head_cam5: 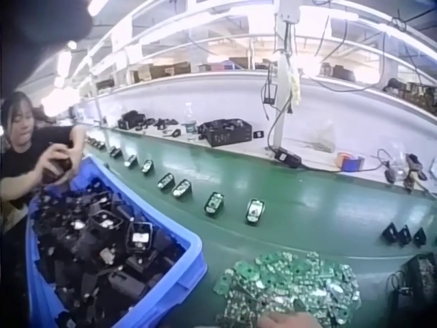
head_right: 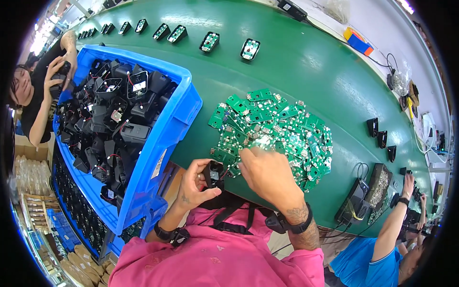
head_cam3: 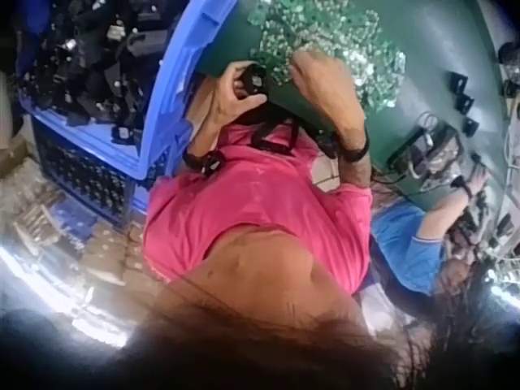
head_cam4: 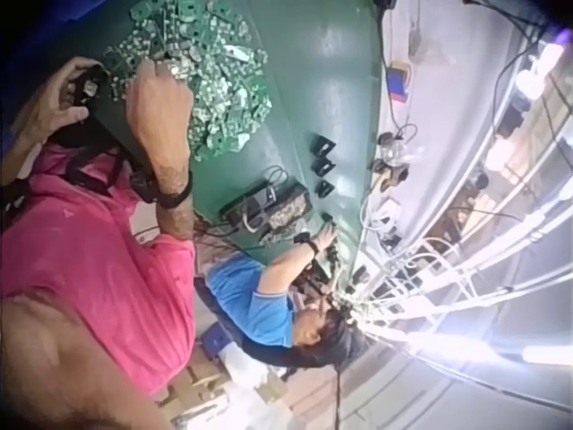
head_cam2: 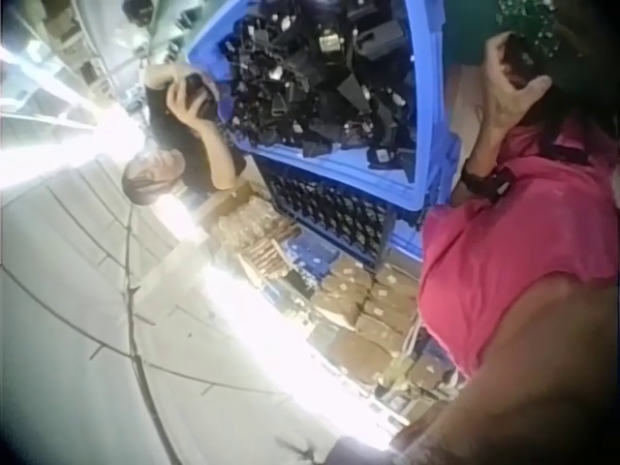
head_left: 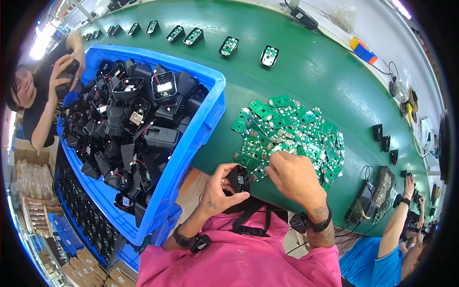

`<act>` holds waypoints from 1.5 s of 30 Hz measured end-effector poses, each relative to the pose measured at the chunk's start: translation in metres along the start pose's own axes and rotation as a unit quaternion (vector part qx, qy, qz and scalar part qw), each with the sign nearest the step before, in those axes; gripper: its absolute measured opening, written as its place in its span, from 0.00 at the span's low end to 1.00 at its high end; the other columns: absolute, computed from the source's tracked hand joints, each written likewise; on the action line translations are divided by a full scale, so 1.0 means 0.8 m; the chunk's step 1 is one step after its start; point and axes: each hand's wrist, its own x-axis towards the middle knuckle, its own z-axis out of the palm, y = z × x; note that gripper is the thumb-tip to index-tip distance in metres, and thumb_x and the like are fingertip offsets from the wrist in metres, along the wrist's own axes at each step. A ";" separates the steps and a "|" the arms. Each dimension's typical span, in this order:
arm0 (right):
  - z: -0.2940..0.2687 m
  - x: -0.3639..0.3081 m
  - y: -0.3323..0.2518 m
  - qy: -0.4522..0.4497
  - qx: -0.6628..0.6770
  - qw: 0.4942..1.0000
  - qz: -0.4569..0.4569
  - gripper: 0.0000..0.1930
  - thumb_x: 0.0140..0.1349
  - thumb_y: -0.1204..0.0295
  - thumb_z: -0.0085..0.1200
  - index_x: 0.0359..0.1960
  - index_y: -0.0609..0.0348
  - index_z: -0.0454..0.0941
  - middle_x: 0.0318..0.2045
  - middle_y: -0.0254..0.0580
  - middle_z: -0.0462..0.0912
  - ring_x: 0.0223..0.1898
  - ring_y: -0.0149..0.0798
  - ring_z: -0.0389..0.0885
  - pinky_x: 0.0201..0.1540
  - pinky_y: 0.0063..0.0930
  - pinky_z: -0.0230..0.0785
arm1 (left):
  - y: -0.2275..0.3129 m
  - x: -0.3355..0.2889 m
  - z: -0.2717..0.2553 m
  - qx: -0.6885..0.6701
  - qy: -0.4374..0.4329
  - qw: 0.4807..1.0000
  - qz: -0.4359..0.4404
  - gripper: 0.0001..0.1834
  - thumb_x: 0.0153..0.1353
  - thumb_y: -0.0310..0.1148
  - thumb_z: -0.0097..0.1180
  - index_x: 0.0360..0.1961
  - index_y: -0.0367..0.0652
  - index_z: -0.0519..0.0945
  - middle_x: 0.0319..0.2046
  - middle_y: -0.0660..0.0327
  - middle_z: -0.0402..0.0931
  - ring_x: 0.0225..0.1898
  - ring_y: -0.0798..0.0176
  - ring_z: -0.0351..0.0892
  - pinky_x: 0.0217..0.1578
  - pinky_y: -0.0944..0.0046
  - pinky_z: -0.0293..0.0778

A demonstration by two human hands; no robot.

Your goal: Assembling electronic components by fitting printed circuit boards into black plastic housings at a factory workbench.

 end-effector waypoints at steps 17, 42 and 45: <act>0.063 -0.047 -0.002 0.128 -0.072 0.989 -0.030 0.20 0.49 0.78 0.59 0.47 0.54 0.80 0.24 0.37 0.70 0.26 0.39 0.75 0.25 0.33 0.69 | -0.004 0.006 -0.008 -0.083 0.000 0.995 0.052 0.36 0.51 0.28 0.69 0.58 0.32 0.64 0.50 0.52 0.74 0.47 0.65 0.79 0.46 0.66 0.78; 0.046 -0.078 -0.009 0.274 0.413 0.855 0.151 0.07 0.62 0.83 0.56 0.41 0.72 0.77 0.37 0.43 0.77 0.29 0.30 0.82 0.30 0.20 0.77 | 0.055 0.039 0.054 0.040 0.032 0.997 -0.063 0.26 0.53 0.29 0.67 0.49 0.27 0.70 0.35 0.51 0.81 0.23 0.68 0.81 0.22 0.72 0.78; 0.046 -0.078 -0.008 0.278 0.405 0.859 0.144 0.07 0.61 0.84 0.57 0.41 0.71 0.79 0.37 0.43 0.78 0.30 0.31 0.82 0.31 0.21 0.77 | 0.058 0.040 0.056 0.038 0.039 0.995 -0.083 0.25 0.53 0.30 0.71 0.45 0.28 0.71 0.32 0.56 0.82 0.25 0.72 0.80 0.24 0.73 0.77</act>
